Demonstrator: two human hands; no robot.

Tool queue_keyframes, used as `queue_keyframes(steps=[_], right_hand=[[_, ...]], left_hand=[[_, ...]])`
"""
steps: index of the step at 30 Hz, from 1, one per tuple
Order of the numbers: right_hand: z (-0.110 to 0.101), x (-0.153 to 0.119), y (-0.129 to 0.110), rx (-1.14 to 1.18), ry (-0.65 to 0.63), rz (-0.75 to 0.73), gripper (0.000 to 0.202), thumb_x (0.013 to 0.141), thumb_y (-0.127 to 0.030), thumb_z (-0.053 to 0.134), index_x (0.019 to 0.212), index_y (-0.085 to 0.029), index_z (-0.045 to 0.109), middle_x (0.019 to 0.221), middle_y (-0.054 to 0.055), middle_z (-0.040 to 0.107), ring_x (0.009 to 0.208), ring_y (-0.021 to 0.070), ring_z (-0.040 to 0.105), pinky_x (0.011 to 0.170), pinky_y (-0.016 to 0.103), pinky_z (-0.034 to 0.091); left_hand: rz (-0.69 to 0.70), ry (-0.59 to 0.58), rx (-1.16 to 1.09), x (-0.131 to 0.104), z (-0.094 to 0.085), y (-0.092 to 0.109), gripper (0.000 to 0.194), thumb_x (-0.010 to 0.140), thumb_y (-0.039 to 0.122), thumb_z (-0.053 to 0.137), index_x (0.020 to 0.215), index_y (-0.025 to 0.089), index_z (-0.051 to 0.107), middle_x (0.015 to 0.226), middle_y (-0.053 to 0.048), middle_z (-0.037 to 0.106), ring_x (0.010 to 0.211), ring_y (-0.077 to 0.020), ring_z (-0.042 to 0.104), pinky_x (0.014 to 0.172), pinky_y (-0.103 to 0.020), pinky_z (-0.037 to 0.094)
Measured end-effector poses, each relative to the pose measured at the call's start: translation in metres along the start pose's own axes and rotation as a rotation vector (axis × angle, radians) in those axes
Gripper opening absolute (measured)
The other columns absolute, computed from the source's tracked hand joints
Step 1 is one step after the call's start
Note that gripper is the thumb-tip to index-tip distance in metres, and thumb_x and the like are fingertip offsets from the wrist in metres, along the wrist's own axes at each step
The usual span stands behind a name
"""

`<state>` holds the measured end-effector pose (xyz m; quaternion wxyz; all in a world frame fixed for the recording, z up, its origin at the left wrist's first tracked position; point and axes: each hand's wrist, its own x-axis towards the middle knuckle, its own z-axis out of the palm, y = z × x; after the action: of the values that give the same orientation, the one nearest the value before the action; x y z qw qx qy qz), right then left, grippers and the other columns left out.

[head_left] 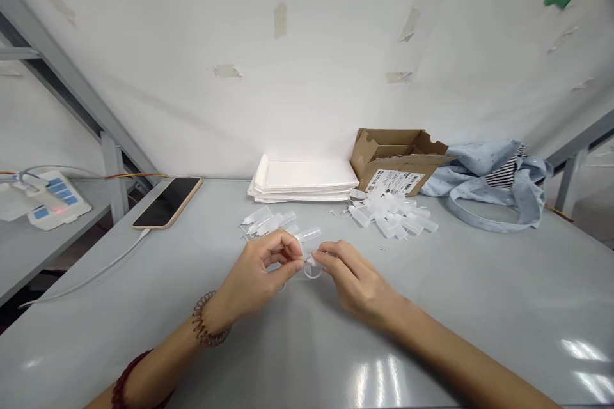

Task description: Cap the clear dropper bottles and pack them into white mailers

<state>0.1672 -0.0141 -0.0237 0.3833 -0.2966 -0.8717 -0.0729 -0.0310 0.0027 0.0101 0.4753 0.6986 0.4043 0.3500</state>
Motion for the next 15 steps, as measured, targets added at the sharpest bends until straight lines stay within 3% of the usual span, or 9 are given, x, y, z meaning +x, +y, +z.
queue_keyframes(steps=[9, 15], right_hand=[[0.0024, 0.0005, -0.0017, -0.016, 0.042, -0.028, 0.032, 0.090, -0.004, 0.037, 0.119, -0.013, 0.048, 0.095, 0.013, 0.061, 0.081, 0.0183, 0.057, 0.068, 0.031, 0.052], [-0.0038, 0.0032, 0.0010, 0.032, -0.010, -0.039, 0.030, 0.089, -0.002, 0.040, 0.117, -0.007, 0.050, 0.098, 0.016, 0.062, 0.090, 0.0195, 0.058, 0.077, 0.031, 0.052]], left_hand=[[0.037, -0.010, 0.045, 0.0001, 0.0000, 0.0007, 0.002, 0.080, 0.018, 0.058, 0.081, 0.018, 0.056, 0.075, 0.000, 0.058, 0.071, -0.0129, 0.058, 0.069, -0.026, 0.052], [0.084, -0.062, 0.107, -0.0016, -0.0008, 0.0032, 0.015, 0.082, 0.019, 0.055, 0.097, 0.018, 0.058, 0.084, -0.003, 0.063, 0.079, -0.0151, 0.062, 0.077, -0.029, 0.054]])
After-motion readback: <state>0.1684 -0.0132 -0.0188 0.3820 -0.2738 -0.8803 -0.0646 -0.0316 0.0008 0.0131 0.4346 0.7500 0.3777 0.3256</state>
